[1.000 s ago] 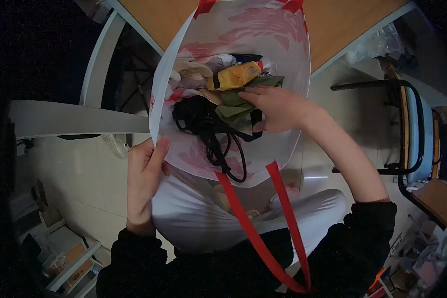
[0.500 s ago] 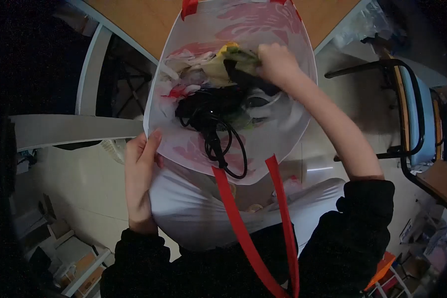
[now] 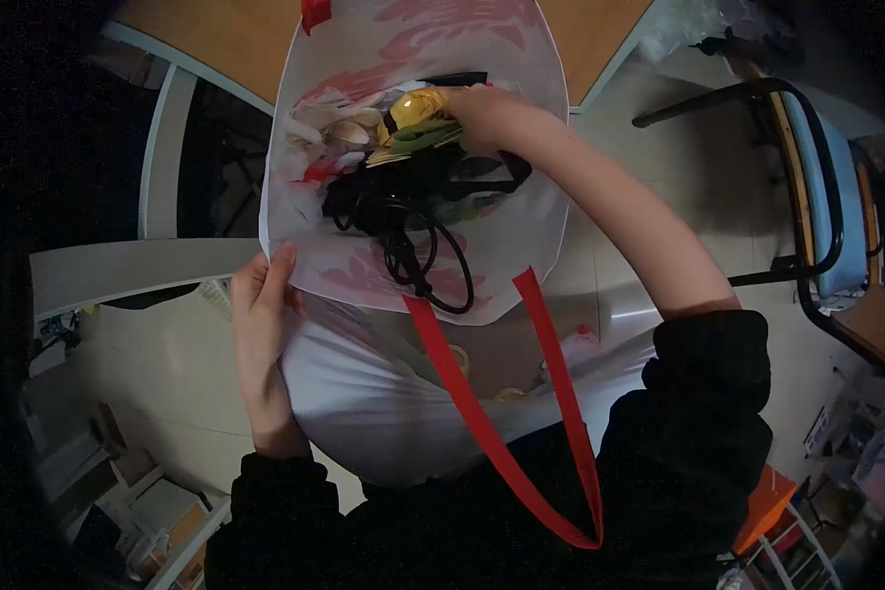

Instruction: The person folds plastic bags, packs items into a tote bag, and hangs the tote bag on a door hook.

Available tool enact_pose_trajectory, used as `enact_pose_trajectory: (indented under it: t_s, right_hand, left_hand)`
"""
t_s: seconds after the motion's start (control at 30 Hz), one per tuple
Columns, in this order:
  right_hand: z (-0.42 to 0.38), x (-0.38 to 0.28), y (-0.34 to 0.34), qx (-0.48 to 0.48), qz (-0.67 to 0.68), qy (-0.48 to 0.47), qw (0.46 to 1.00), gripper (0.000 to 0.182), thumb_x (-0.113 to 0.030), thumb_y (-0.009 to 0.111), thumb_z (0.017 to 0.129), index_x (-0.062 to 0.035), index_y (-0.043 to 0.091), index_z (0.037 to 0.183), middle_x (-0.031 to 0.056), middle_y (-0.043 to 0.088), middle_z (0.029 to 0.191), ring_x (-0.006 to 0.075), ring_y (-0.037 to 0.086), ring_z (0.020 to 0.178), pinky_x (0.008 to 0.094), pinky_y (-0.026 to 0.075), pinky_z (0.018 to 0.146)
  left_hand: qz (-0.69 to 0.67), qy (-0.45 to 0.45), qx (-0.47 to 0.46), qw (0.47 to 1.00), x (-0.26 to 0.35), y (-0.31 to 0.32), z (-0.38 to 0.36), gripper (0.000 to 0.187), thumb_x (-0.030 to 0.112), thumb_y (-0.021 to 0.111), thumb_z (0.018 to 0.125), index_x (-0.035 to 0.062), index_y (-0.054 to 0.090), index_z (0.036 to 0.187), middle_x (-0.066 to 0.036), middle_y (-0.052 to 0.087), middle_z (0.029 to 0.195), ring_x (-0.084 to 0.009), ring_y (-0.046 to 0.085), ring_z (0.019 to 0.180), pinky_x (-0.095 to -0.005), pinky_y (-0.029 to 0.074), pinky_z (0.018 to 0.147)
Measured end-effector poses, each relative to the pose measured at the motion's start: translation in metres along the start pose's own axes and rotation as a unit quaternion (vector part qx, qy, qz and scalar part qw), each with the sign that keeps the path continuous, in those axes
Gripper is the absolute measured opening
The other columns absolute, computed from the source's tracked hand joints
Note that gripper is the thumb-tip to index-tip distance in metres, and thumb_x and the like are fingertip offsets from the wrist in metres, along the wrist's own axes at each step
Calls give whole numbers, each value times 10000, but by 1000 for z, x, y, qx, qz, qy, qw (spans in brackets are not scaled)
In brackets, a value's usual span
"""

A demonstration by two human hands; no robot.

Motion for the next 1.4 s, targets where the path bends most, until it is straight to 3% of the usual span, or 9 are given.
enact_pose_trajectory:
  t_s: [0.3, 0.4, 0.57, 0.8, 0.87, 1.0, 1.07, 1.2, 1.4]
  right_hand:
    - [-119, -25, -95, 238, 157, -149, 947, 387, -41, 624, 728, -66, 542, 1105, 124, 569, 1049, 255, 548, 980, 332, 451, 819]
    - [-154, -23, -79, 104, 220, -91, 966, 324, 33, 568, 737, -54, 577, 1049, 123, 570, 1048, 237, 556, 966, 322, 455, 806]
    - [-186, -55, -7, -123, 165, -206, 957, 375, 80, 549, 649, -56, 599, 995, 117, 569, 1070, 251, 504, 1059, 402, 397, 907]
    - [-200, -62, 33, -122, 103, -242, 957, 403, 1, 607, 597, -67, 589, 994, 94, 573, 991, 244, 495, 1068, 393, 189, 1078]
    - [-200, -69, 26, -9, 100, -284, 954, 371, 0, 605, 597, -55, 597, 964, 99, 570, 973, 243, 496, 1061, 394, 219, 1065]
    - [-176, -78, 25, -24, 61, -287, 956, 325, -3, 603, 614, -43, 605, 936, 105, 573, 947, 253, 538, 991, 398, 346, 984]
    - [-143, -62, 37, -20, 128, -160, 979, 278, -41, 611, 637, -36, 609, 915, 114, 587, 913, 280, 577, 891, 399, 458, 825]
    - [-89, -52, 90, -238, -18, -20, 971, 297, -60, 518, 711, -15, 586, 996, 150, 544, 1074, 302, 526, 1017, 389, 450, 817]
    - [-44, -50, 150, -171, -82, -124, 974, 342, -69, 539, 709, -48, 574, 1049, 149, 526, 1146, 288, 524, 1046, 379, 454, 820]
  left_hand:
    - [-22, 10, 12, 1000, -4, -2, 17, 319, 230, 497, 880, 19, 521, 642, 11, 435, 490, -53, 397, 439, -221, 328, 422]
    - [-15, 7, 3, 1000, -5, -2, 21, 315, 230, 488, 882, 17, 529, 653, 11, 442, 498, -53, 402, 443, -214, 329, 424]
    - [-13, 1, -8, 1000, -7, 0, 31, 317, 239, 481, 884, 15, 537, 667, 9, 446, 498, -55, 405, 441, -211, 339, 425]
    - [-29, -12, -3, 1000, -8, -1, 40, 330, 257, 483, 882, 21, 520, 653, -3, 462, 505, -61, 417, 434, -214, 351, 425]
    - [-32, -19, 8, 999, -8, -1, 39, 330, 258, 482, 881, 22, 517, 654, -4, 464, 508, -62, 420, 433, -213, 351, 425]
    - [-34, -6, 1, 999, -5, 1, 36, 318, 256, 482, 882, 21, 519, 670, 0, 461, 508, -65, 412, 428, -211, 350, 425]
    - [-34, 0, -4, 999, -4, 3, 34, 314, 255, 483, 881, 20, 520, 675, 1, 460, 509, -64, 409, 427, -211, 350, 424]
    - [-61, 2, 4, 998, -3, 2, 30, 316, 251, 488, 880, 24, 518, 662, 3, 451, 501, -59, 403, 425, -213, 344, 421]
    - [-32, 18, -15, 999, -4, 4, 23, 315, 249, 499, 882, 28, 518, 659, 7, 447, 495, -54, 412, 424, -206, 333, 419]
Point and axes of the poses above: each hand's wrist, its own z-axis towards the middle knuckle, its own y-axis out of the palm, x = y × z, the point moved 8 cm from there along z, towards the middle knuckle
